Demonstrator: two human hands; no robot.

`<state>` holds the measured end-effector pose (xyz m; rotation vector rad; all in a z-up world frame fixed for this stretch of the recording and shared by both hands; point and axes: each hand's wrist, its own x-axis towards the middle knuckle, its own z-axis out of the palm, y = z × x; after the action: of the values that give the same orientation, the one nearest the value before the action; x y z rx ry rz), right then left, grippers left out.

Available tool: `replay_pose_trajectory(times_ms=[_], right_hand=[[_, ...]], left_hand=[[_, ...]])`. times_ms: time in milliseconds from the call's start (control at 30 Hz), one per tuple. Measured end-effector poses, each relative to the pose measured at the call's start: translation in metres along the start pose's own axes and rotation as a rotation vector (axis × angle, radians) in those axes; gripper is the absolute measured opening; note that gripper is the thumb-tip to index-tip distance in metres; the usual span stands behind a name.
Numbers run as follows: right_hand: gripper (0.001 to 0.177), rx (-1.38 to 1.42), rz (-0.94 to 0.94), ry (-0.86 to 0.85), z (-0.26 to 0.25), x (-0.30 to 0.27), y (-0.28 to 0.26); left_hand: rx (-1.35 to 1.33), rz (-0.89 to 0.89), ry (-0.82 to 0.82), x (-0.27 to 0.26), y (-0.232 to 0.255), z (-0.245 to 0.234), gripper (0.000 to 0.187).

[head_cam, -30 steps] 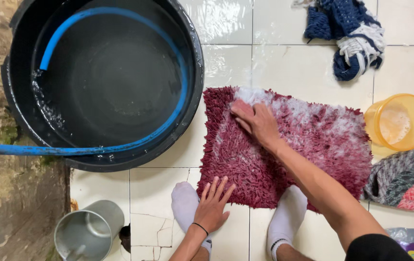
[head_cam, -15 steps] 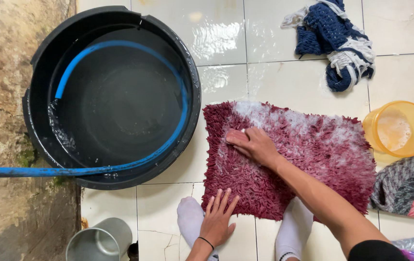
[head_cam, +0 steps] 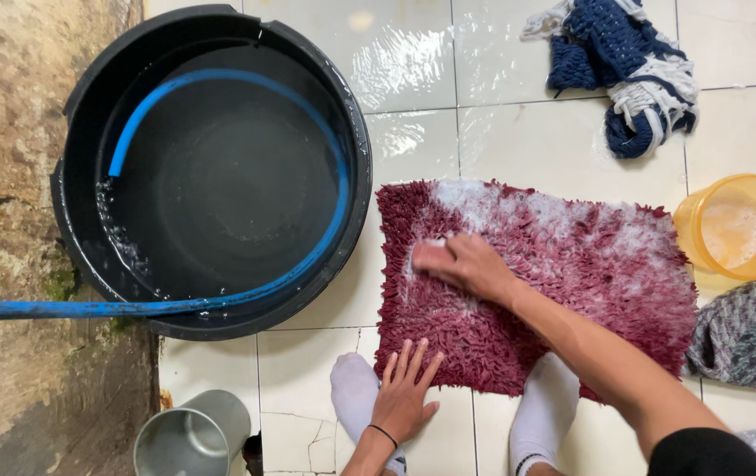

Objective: The person washes a rug by scrubbing its top side with a bar of soap, turning the rug over, and scrubbing its back side with the soap.

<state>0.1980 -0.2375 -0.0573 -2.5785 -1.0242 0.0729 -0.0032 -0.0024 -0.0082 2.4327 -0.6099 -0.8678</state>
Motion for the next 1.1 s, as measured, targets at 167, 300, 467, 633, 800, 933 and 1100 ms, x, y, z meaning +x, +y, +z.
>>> replay_pose_trajectory(times_ms=[167,300,467,633,800,933,1100], right_hand=[[0.036,0.007,0.112,0.198,-0.004,0.007,-0.016],[0.034,0.202,-0.189,0.006,0.001,-0.027,-0.070],[0.038,0.183,-0.345,-0.001,0.010,-0.018,-0.066],[0.048,-0.047,-0.014,0.204,-0.005,0.036,-0.017],[0.042,0.016,0.072,0.155,-0.008,0.020,-0.047],[0.042,0.172,-0.264,-0.010,0.012,-0.016,-0.082],[0.045,-0.053,-0.344,0.114,0.029,0.026,-0.036]], left_hand=[[-0.011,-0.021,-0.045,0.000,-0.001,0.003,0.093],[0.035,0.049,0.086,0.002,-0.010,0.018,0.091],[0.034,-0.008,-0.026,0.000,-0.009,0.014,0.088],[-0.022,-0.011,-0.037,0.001,0.001,-0.001,0.094],[0.014,0.026,0.012,0.002,-0.003,0.006,0.093],[0.005,0.012,-0.004,0.001,-0.005,0.007,0.091],[0.018,0.040,0.010,0.000,-0.006,0.003,0.093]])
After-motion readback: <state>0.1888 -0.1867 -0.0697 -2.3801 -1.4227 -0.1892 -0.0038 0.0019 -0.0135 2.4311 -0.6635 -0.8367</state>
